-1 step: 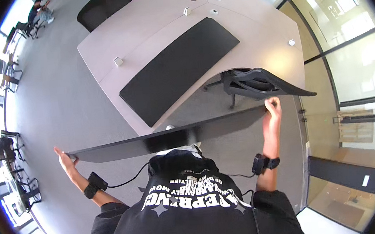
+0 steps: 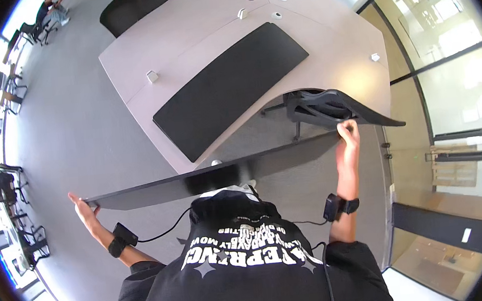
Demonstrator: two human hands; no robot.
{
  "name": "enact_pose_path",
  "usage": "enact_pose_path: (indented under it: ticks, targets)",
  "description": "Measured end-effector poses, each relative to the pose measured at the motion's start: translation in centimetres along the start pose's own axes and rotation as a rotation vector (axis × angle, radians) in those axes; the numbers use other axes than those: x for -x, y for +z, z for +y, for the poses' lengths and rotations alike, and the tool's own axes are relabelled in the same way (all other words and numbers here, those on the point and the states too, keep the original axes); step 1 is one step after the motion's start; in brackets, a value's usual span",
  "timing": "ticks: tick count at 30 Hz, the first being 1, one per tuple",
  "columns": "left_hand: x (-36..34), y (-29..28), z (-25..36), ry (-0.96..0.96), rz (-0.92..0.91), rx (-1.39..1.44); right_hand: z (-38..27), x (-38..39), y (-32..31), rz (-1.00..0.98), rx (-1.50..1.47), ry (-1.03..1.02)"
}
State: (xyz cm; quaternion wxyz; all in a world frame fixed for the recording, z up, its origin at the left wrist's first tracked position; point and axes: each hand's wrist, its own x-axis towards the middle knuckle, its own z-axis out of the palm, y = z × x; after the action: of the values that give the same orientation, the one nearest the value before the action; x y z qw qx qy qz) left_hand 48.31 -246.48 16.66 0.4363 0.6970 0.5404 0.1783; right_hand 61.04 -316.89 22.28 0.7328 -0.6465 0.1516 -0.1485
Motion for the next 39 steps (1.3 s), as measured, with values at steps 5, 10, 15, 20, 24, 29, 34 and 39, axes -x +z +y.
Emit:
enact_pose_path:
  ticks: [5,10,15,20,24,29,34,39]
  targets:
    - [0.6,-0.8,-5.2,-0.253,0.106,0.013,-1.9,-5.2,7.5,-0.234,0.122,0.025]
    - [1.9,-0.9,-5.8,-0.363,0.051,0.018,-1.2,-10.2,13.3,-0.378,0.265,-0.025]
    - [3.6,-1.1,-5.2,-0.344,0.155,-0.008,-0.3,-15.4,18.8,-0.532,0.300,0.016]
    - [2.5,-1.7,-6.2,-0.446,0.031,-0.083,1.8,-21.5,23.6,-0.610,0.378,-0.063]
    - [4.4,0.4,-2.4,-0.359,0.087,-0.174,3.5,-26.8,24.7,-0.593,0.461,-0.019]
    - [7.4,9.8,4.0,-0.306,-0.082,-0.414,8.0,-38.3,23.2,-0.501,0.363,0.082]
    - [7.7,18.2,5.7,-0.364,-0.321,-0.558,12.2,-46.1,20.4,-0.391,0.587,0.104]
    - [7.0,23.2,7.4,-0.331,-0.366,-0.510,13.8,-50.5,20.1,-0.421,0.679,0.209]
